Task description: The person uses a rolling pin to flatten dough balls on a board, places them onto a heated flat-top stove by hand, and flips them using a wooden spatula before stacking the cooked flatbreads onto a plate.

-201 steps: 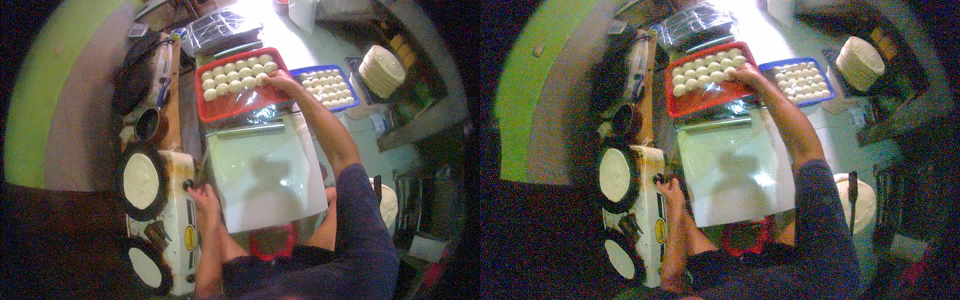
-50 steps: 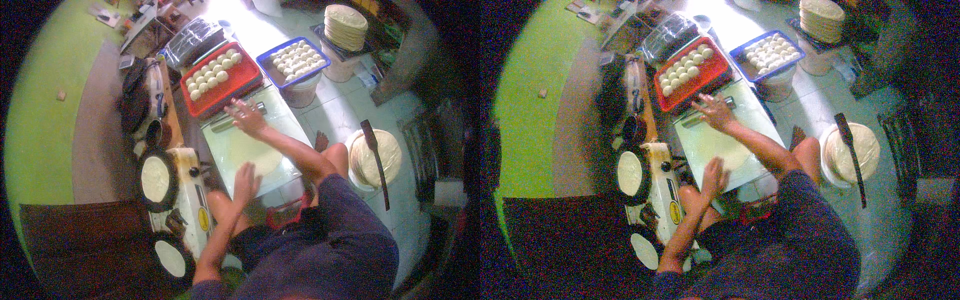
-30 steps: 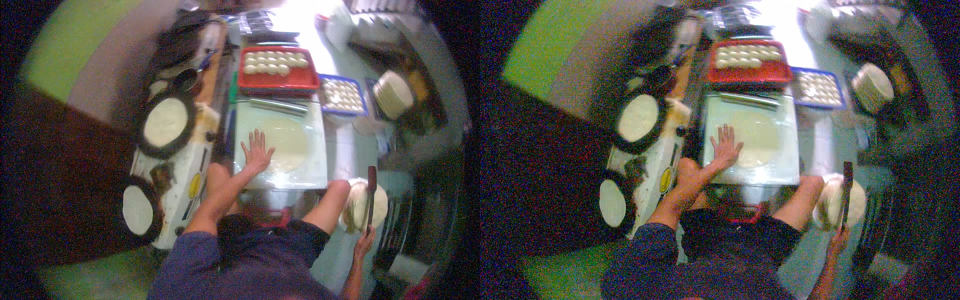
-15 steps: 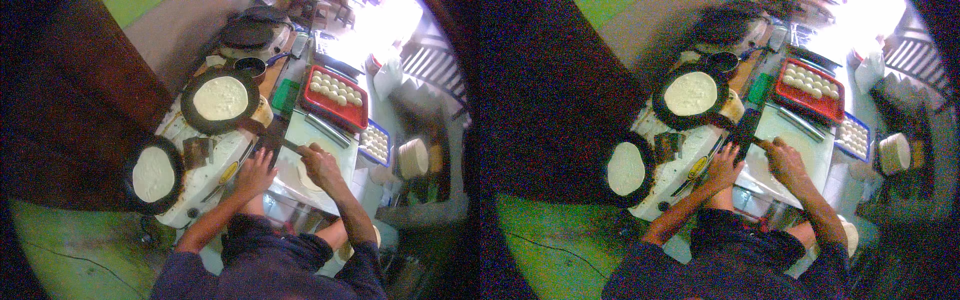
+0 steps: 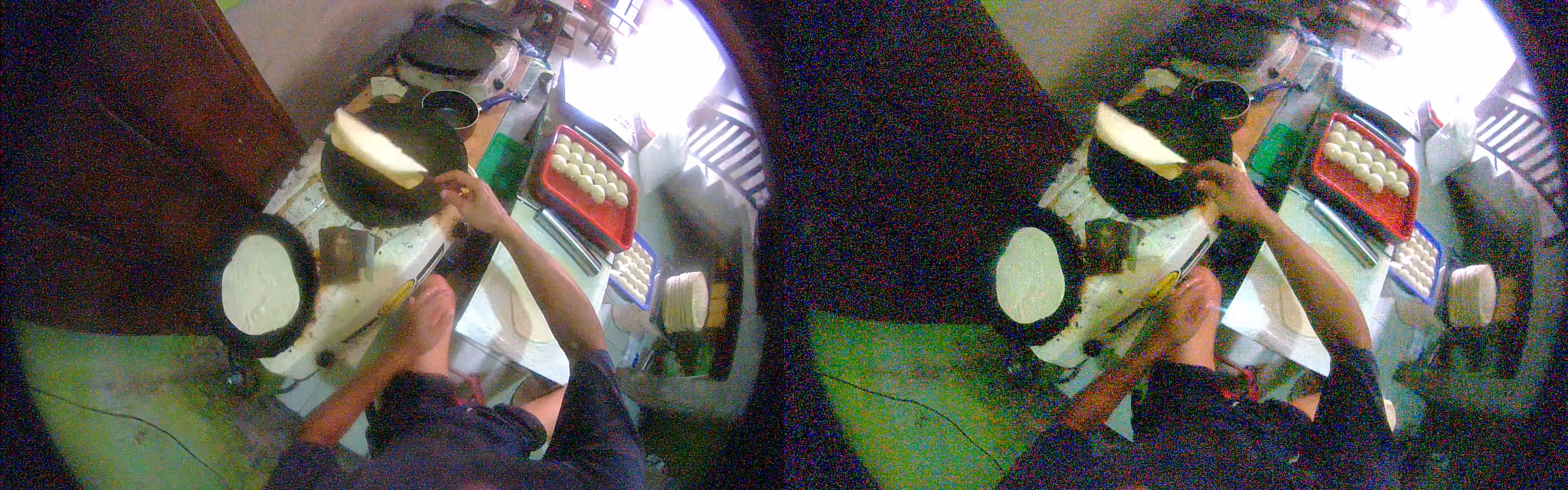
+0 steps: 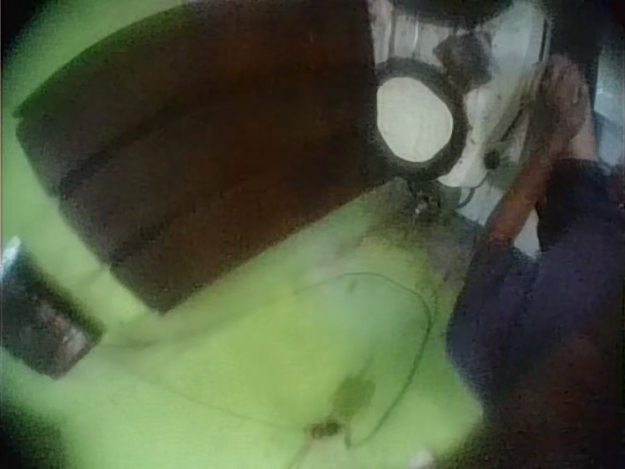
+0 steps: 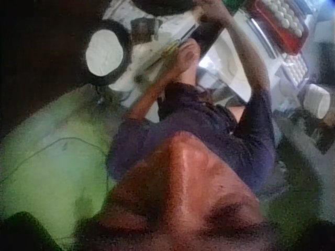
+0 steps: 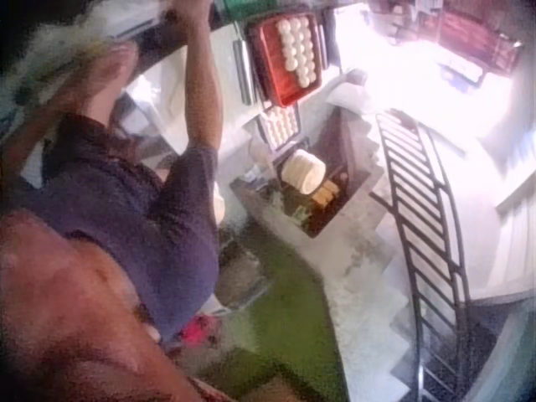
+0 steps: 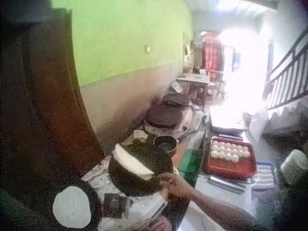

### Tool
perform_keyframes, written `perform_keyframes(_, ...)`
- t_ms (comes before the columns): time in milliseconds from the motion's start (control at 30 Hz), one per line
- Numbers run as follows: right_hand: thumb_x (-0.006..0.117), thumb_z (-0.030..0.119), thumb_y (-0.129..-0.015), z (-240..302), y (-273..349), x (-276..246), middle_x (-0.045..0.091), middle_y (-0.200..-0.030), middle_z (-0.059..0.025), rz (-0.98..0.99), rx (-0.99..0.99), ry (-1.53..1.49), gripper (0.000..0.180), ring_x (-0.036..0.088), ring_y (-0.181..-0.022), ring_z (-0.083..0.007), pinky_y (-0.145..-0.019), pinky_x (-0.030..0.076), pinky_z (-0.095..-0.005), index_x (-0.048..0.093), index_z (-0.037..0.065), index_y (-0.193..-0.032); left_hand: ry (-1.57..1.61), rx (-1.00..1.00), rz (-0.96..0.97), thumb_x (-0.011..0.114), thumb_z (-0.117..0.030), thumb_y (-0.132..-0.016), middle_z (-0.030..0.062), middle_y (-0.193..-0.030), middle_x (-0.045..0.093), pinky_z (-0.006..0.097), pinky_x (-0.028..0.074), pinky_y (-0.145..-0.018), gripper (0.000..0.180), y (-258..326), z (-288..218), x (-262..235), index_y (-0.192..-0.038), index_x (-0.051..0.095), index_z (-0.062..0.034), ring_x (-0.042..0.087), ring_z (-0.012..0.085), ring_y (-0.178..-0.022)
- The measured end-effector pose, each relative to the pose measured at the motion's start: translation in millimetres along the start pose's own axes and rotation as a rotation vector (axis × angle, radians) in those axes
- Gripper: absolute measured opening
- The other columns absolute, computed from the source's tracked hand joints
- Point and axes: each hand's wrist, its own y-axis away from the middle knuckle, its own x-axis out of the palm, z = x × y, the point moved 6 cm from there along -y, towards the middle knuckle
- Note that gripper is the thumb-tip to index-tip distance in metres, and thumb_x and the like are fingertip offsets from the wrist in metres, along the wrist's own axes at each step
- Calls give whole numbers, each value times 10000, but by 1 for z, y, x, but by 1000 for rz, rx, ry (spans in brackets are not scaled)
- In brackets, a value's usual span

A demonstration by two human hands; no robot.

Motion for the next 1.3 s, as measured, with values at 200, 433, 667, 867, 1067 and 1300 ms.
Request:
perform_keyframes(200, 576, 132, -898, 20, 40, -5, 669, -1081, -168, 158, -195, 484, 281, 631, -1002, -367, -875, 515, -447, 646, 98, -1168, 792, -426, 76, 638, -218, -898, 162, -1307, 578, 444, 305, -1121, 326, -13, 44, 26, -1161, 640, -26, 471, 326, -1286)
perform_keyframes(433, 595, 88, -881, 21, 192, -98, 605, -948, -149, 16, 120, 663, 294, 633, -862, -373, -748, 527, -472, 635, 139, -1167, -108, 35, 68, 655, -200, -857, 188, -1202, 639, 448, 386, -1061, 339, -154, -4, -71, -1126, 649, 5, 546, 361, -1199)
perform_keyframes(667, 607, 67, -869, 31, 200, -81, 617, -964, -148, -105, 104, 750, 321, 653, -818, -354, -707, 544, -442, 638, 138, -1181, -849, -257, 472, 477, -367, -970, 224, -1106, 663, 596, 318, -1075, 419, -228, 85, -98, -1040, 661, 3, 623, 363, -1071)
perform_keyframes(867, 530, 123, -914, -10, 29, 16, 607, -1053, -186, -119, 90, 589, 344, 626, -925, -376, -766, 511, -448, 558, 123, -1257, -646, -219, 251, 460, -356, -986, 208, -1165, 646, 625, 249, -1103, 407, -191, 10, -98, -1138, 644, -26, 601, 351, -1129)
perform_keyframes(1067, 525, 146, -934, -21, 59, 6, 623, -1030, -199, -296, -72, 509, 360, 628, -961, -380, -780, 538, -489, 549, 136, -1293, -350, -119, 278, 559, -305, -943, 198, -1250, 623, 549, 319, -1089, 409, -123, -42, -71, -1220, 622, -11, 574, 359, -1180)
perform_keyframes(1300, 522, 99, -968, -32, 427, -118, 673, -1094, -215, -780, 313, 464, 253, 676, -984, -344, -858, 532, -405, 599, 24, -1197, 217, 26, 615, 618, -230, -924, 203, -1116, 690, 370, 518, -917, 331, -53, -146, 108, -1155, 671, 1, 685, 294, -1014)
